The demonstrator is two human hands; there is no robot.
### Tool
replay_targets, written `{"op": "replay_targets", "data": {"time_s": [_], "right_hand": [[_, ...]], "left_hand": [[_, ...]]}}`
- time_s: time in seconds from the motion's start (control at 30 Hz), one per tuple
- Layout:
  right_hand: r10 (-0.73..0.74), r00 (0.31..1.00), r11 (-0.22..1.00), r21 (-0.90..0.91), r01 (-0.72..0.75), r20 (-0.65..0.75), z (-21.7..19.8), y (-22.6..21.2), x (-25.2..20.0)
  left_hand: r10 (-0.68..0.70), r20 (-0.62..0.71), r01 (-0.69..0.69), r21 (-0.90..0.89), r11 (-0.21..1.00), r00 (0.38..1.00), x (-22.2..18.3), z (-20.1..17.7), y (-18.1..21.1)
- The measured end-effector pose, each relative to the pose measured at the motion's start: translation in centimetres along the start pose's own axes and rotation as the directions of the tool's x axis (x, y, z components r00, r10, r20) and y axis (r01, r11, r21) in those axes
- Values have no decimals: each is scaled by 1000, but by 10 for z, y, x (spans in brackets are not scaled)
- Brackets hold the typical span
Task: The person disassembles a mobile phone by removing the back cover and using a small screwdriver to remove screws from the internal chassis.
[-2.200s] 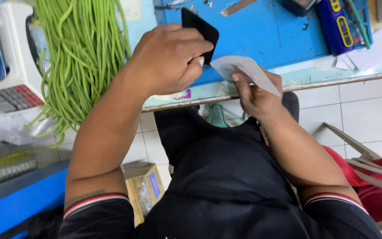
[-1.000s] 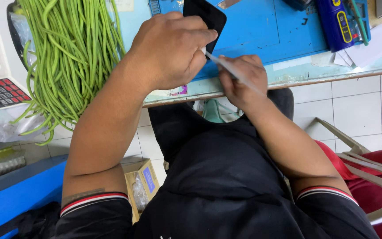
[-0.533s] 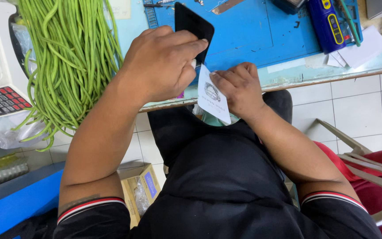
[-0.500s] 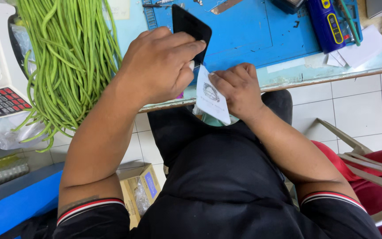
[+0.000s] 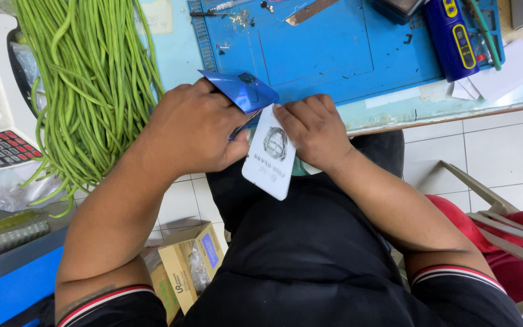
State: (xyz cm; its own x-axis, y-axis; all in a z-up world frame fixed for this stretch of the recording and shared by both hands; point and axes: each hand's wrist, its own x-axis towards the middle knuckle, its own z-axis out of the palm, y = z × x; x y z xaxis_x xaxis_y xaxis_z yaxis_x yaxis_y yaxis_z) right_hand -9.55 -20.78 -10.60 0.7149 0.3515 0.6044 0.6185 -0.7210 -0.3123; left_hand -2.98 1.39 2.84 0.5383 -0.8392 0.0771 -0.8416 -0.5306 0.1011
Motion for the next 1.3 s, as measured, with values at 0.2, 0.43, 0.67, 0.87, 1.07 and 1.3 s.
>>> {"op": "replay_targets", "data": {"time_s": [0.2, 0.43, 0.67, 0.87, 1.07, 1.3], "right_hand": [[18, 1000, 1000, -6, -18, 26, 1, 0, 4], [-6, 999, 999, -34, 7, 45, 3, 2, 8], [-14, 998, 999, -51, 18, 64, 6, 3, 5], [23, 993, 997, -71, -15, 118, 11, 5, 4], [35, 993, 999, 15, -37, 113, -3, 19, -5], [702, 568, 638, -26, -769, 429, -57, 68, 11]], "left_hand": [[18, 15, -18, -5, 1000, 1000, 0, 3, -5], [17, 38, -15, -63, 998, 999, 3, 4, -9], [14, 44, -12, -44, 999, 999, 3, 7, -10], [8, 57, -4, -67, 998, 998, -1, 9, -18], [-16, 10, 17, -122, 992, 1000, -2, 8, -23], [-74, -127, 36, -275, 961, 989, -4, 20, -3]]}}
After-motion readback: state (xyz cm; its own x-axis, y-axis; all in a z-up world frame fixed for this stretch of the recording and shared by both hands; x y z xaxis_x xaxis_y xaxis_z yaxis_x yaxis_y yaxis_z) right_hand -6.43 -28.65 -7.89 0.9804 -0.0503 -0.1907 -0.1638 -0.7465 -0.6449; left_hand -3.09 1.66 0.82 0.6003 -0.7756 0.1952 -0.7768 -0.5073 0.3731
